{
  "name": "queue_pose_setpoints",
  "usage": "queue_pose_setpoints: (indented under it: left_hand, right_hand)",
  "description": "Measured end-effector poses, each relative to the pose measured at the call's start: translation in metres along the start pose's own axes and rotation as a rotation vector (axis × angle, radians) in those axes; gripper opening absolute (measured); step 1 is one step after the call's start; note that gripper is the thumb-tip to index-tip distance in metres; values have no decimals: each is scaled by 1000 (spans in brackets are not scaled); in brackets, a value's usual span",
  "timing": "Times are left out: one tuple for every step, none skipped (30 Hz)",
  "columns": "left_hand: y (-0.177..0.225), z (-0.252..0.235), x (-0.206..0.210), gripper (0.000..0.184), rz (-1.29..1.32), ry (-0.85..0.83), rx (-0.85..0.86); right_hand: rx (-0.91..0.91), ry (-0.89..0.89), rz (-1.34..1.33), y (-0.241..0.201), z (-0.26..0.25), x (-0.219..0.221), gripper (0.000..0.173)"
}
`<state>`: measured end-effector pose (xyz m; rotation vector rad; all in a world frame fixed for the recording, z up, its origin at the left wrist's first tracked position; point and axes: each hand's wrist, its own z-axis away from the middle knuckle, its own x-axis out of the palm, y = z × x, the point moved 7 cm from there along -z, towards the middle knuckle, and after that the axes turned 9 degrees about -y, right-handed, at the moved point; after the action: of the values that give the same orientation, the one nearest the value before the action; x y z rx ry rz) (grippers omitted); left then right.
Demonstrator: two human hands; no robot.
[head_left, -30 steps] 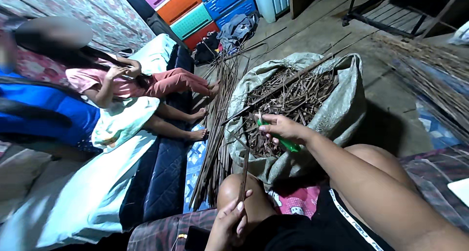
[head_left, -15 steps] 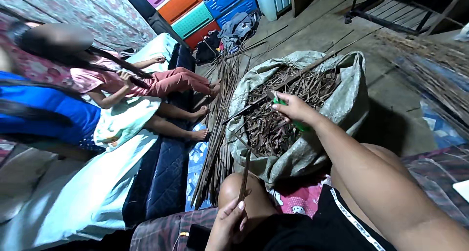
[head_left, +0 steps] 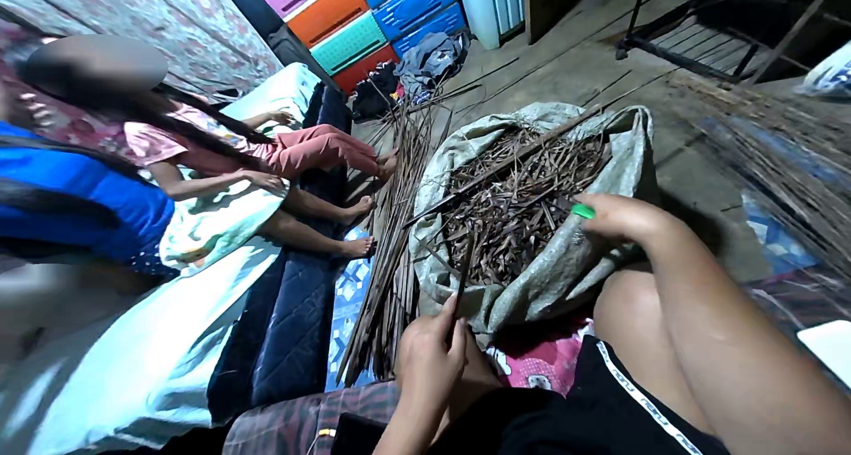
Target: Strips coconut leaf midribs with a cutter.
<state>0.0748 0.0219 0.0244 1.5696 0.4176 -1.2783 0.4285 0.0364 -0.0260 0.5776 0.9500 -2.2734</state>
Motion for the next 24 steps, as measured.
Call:
queue_pose_setpoints:
  left_hand:
    - [4, -7, 0, 40, 40, -35, 12]
    - [8, -14, -1, 40, 128, -94, 21]
    - [13, -21, 0, 40, 264, -179, 33]
    - [17, -29, 3, 41, 431, -276, 48]
    - [21, -37, 8, 41, 606, -366, 75]
    - [24, -45, 14, 42, 766, -446, 116]
    - [25, -53, 20, 43, 914, -511, 161]
    - [26, -60, 27, 45, 1049, -554, 187]
    - [27, -66, 33, 46, 1172, -569, 187]
    - [30, -69, 37, 46, 1284, -550, 165]
    - [32, -73, 42, 48, 1390, -512, 128]
    - [34, -75, 46, 50, 1466, -479, 76]
    - [36, -77, 48, 51, 1506, -448, 15]
    - [38, -79, 49, 49, 1499, -411, -39]
    - [38, -80, 47, 48, 1451, -372, -82]
    - [37, -81, 43, 47, 1366, -330, -107]
    - [35, -83, 39, 45, 1272, -280, -116]
    - [32, -85, 34, 44, 1169, -223, -114]
    - [30, -87, 28, 43, 1069, -171, -114]
    - [28, -90, 24, 42, 978, -132, -114]
    - [26, -93, 20, 42, 898, -110, -114]
    - [25, -96, 17, 42, 827, -91, -117]
    - [24, -99, 15, 42, 757, -78, -117]
    - [23, -102, 13, 43, 678, -67, -111]
  right_hand:
    - [13, -4, -18, 13, 8, 0, 55]
    - [19, 7, -39, 26, 16, 2, 51]
    - [30, 36, -64, 40, 23, 3, 49]
    - [50, 74, -91, 54, 30, 6, 47]
    - [77, 117, -128, 67, 39, 8, 44]
    - [117, 165, -161, 76, 49, 10, 41]
    - [167, 212, -175, 81, 59, 10, 40]
    - [222, 246, -170, 83, 68, 9, 42]
    - [263, 260, -151, 81, 76, 9, 45]
    - [289, 247, -124, 79, 80, 11, 46]
    - [301, 219, -94, 75, 82, 14, 46]
    - [304, 184, -60, 70, 83, 16, 46]
    - [299, 148, -20, 61, 84, 18, 46]
    - [279, 124, 17, 50, 84, 18, 45]
    - [249, 121, 41, 35, 86, 16, 44]
    - [209, 135, 47, 19, 87, 12, 44]
    - [156, 163, 37, 1, 87, 8, 44]
    - [95, 194, 13, -16, 86, 5, 43]
    - [41, 213, -11, -34, 82, 4, 44]
    - [-5, 221, -20, -51, 77, 3, 46]
    - [-46, 213, -16, -68, 70, 5, 47]
    - [-86, 189, -12, -84, 63, 8, 48]
    - [-126, 148, -7, -100, 55, 13, 48]
    - [-163, 99, 1, -115, 47, 19, 47]
